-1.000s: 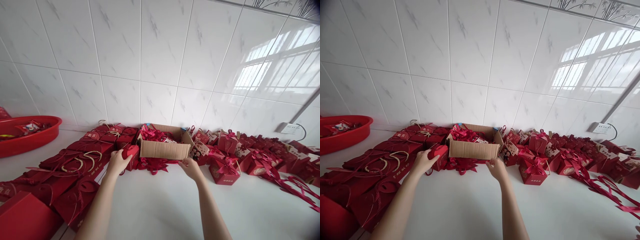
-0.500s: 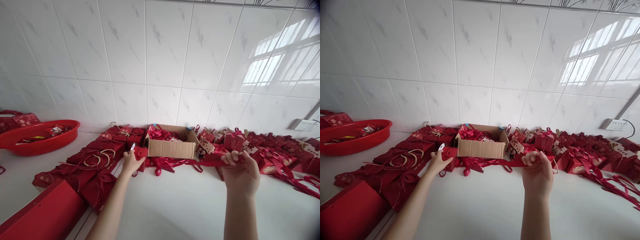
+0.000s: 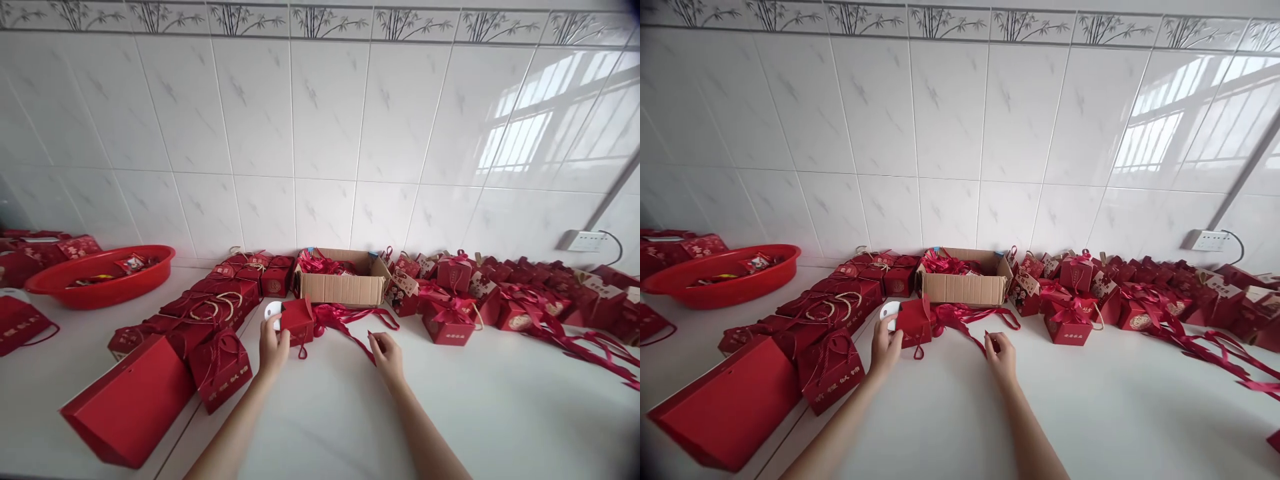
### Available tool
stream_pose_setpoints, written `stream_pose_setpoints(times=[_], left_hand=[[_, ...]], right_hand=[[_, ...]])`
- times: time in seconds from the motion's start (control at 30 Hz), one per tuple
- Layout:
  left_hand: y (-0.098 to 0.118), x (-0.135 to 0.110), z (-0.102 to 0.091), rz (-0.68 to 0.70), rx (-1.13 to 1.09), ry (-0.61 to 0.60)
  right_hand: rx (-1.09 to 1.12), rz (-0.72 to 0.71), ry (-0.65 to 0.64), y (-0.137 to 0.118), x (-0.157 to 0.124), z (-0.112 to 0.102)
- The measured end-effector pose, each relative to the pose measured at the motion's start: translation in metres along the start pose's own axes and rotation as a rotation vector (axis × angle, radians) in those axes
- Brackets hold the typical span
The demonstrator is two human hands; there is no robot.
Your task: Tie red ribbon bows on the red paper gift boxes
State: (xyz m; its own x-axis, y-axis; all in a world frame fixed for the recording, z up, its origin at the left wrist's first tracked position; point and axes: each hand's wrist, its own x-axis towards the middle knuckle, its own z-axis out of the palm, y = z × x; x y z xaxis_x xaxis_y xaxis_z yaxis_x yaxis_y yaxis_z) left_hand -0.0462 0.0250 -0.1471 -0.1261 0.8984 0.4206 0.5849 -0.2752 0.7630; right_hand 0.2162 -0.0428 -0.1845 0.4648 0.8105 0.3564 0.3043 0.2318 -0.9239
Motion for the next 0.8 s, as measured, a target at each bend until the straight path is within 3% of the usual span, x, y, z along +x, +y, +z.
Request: stream_pose_setpoints(times=[0.17, 0.43, 0.6, 0.8], left_hand=[[0.004, -0.018, 0.012, 0.085, -0.117, -0.019], [0.008, -0.028, 0.038, 0.238, -0.28, -0.078], [0.01, -0.027, 0.056, 0.445, -0.297, -0.125], [0.025, -0.04, 0.053, 0.615, -0.112, 0.063]], right_hand=[[0.078, 0.035, -0.058, 0.002, 0.0, 0.002], [0.34, 0.096, -0.311, -0.021, -0.018, 0.014], [0.579, 0.134, -0.26, -0.033, -0.021, 0.013], [0.611, 0.087, -0.213, -0.039, -0.024, 0.011]])
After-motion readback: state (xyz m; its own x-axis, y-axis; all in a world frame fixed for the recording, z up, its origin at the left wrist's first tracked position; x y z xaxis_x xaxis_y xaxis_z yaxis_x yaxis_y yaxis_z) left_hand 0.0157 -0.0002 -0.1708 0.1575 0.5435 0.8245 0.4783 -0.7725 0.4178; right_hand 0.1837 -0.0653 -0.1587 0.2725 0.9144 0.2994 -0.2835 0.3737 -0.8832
